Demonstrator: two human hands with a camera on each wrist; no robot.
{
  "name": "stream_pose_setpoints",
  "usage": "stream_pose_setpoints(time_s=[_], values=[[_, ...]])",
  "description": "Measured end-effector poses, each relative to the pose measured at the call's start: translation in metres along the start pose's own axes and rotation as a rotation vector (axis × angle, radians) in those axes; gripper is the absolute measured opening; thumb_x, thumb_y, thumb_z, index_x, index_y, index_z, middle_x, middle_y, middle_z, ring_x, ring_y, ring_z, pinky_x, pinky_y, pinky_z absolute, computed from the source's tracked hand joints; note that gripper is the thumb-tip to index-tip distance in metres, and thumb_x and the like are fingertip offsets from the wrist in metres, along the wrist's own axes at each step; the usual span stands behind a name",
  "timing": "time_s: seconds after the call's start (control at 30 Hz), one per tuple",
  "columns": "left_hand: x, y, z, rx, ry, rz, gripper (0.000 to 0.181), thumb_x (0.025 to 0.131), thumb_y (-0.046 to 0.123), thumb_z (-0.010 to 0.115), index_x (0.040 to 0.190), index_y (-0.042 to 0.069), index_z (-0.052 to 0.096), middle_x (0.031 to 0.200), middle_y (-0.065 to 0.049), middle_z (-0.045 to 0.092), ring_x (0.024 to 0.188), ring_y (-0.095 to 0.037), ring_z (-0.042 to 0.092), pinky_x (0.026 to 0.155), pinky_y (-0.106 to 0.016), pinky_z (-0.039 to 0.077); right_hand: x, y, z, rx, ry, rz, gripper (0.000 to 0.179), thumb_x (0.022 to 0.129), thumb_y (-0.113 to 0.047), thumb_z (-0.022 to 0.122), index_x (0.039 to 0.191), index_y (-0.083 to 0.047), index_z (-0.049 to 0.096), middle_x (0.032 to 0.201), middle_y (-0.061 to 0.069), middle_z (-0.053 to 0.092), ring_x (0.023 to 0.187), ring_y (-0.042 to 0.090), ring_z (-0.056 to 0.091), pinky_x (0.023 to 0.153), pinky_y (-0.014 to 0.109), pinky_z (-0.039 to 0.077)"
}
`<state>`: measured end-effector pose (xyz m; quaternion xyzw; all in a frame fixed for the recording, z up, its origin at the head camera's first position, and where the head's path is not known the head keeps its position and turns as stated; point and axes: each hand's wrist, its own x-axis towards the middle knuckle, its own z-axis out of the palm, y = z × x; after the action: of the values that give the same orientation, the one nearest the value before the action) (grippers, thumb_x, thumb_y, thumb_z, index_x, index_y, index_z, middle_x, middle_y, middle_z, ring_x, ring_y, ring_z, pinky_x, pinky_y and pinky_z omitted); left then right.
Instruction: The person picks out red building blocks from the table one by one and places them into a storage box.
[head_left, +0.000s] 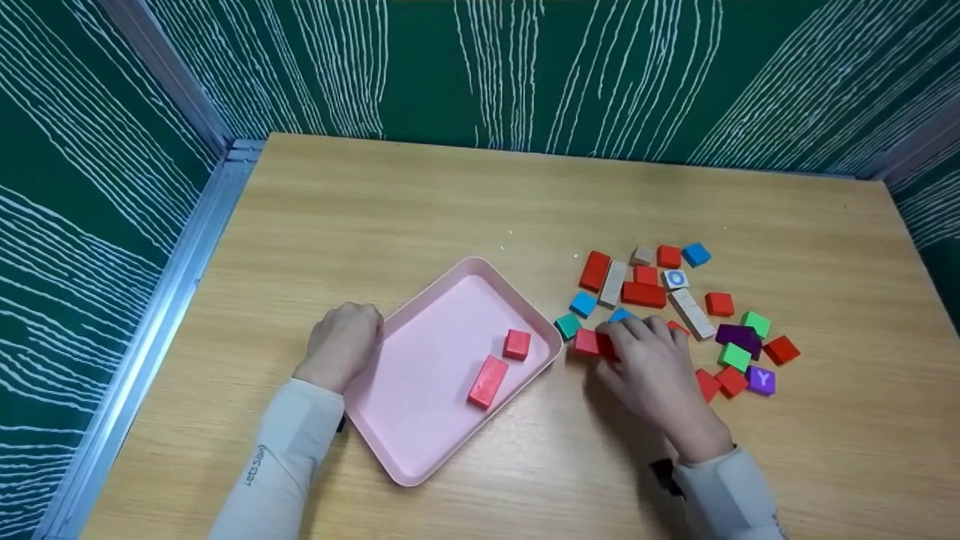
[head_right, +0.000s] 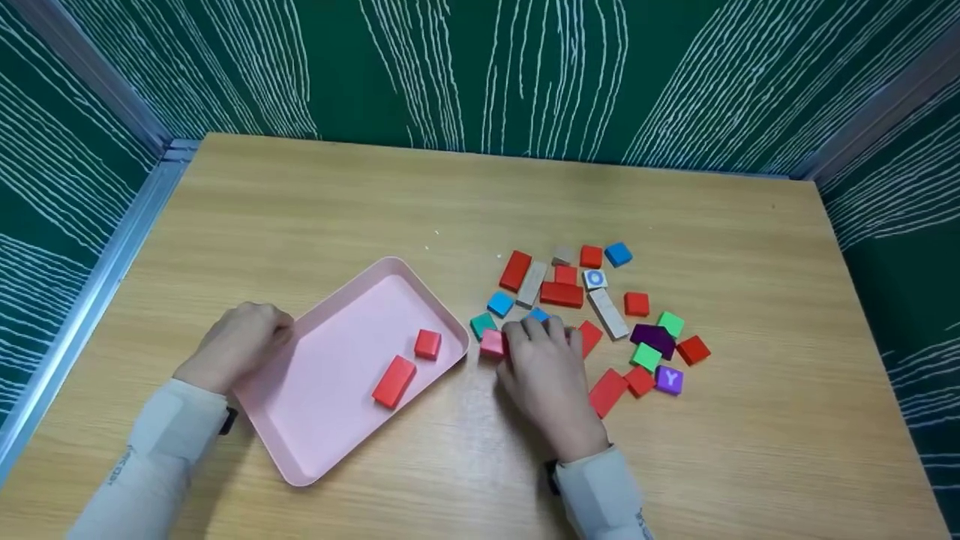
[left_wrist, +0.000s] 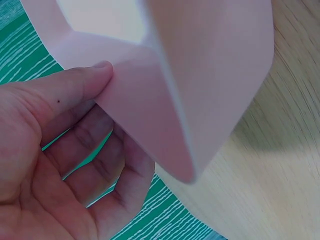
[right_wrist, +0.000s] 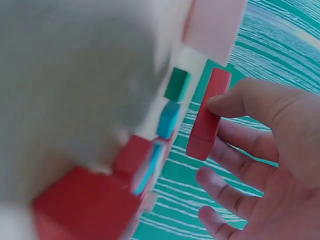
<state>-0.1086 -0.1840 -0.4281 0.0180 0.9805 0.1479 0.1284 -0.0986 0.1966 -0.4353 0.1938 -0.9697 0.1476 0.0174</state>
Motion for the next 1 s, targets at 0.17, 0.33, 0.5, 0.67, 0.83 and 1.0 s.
stream_pose_setpoints(time_s=[0.17, 0.33, 0.5, 0.67, 0.83, 1.0], values=[[0.0, -0.002, -0.001, -0.001, 0.016, -0.004, 0.019, 0.089, -0.008, 0.061, 0.08, 0.004, 0.073, 0.075, -0.008, 0.064, 0.065, -0.021, 0.053, 0.059, -0.036, 0.049, 0.021, -0.018, -0.003, -0.004, 0.019, -0.049, 0.055, 0.076, -0.018, 0.087, 0.125, -0.004, 0.064, 0.121, 0.018, 0.064, 0.107, 0.038, 0.051, 0.091, 0.061, 0.039], [0.002, 0.001, 0.002, -0.004, 0.023, -0.006, 0.017, 0.09, -0.007, 0.061, 0.081, 0.003, 0.071, 0.077, -0.009, 0.064, 0.068, -0.022, 0.055, 0.063, -0.037, 0.051, 0.042, -0.039, -0.001, -0.012, 0.019, -0.103, 0.056, 0.076, -0.022, 0.088, 0.124, -0.006, 0.065, 0.12, 0.015, 0.065, 0.106, 0.034, 0.052, 0.09, 0.055, 0.041], [0.005, 0.006, 0.004, 0.038, 0.03, 0.001, 0.012, 0.091, -0.007, 0.062, 0.088, 0.0, 0.071, 0.08, -0.012, 0.065, 0.069, -0.022, 0.056, 0.065, -0.039, 0.053, 0.062, -0.063, 0.009, -0.003, -0.032, -0.13, 0.054, 0.078, -0.023, 0.086, 0.126, -0.007, 0.065, 0.119, 0.014, 0.065, 0.108, 0.034, 0.052, 0.091, 0.054, 0.04], [0.007, 0.008, 0.005, 0.069, 0.026, -0.013, 0.013, 0.091, -0.008, 0.061, 0.09, 0.0, 0.071, 0.082, -0.013, 0.066, 0.07, -0.023, 0.058, 0.065, -0.041, 0.054, 0.077, -0.081, 0.02, 0.023, -0.089, -0.165, 0.055, 0.077, -0.023, 0.087, 0.126, -0.009, 0.066, 0.121, 0.013, 0.064, 0.108, 0.033, 0.052, 0.092, 0.054, 0.04], [0.007, 0.007, 0.003, 0.084, 0.028, -0.015, 0.013, 0.091, -0.008, 0.06, 0.09, -0.001, 0.07, 0.082, -0.014, 0.066, 0.069, -0.023, 0.059, 0.063, -0.042, 0.055, 0.086, -0.09, 0.031, 0.013, -0.125, -0.214, 0.056, 0.074, -0.024, 0.089, 0.124, -0.011, 0.068, 0.118, 0.01, 0.066, 0.105, 0.031, 0.052, 0.091, 0.053, 0.041], [0.004, 0.003, 0.0, 0.074, 0.022, -0.033, 0.015, 0.09, -0.009, 0.061, 0.086, 0.001, 0.071, 0.076, -0.01, 0.064, 0.066, -0.021, 0.055, 0.06, -0.04, 0.054, 0.092, -0.098, 0.042, -0.008, -0.142, -0.269, 0.05, 0.074, -0.023, 0.089, 0.119, -0.012, 0.07, 0.11, 0.009, 0.069, 0.103, 0.033, 0.054, 0.09, 0.053, 0.042]])
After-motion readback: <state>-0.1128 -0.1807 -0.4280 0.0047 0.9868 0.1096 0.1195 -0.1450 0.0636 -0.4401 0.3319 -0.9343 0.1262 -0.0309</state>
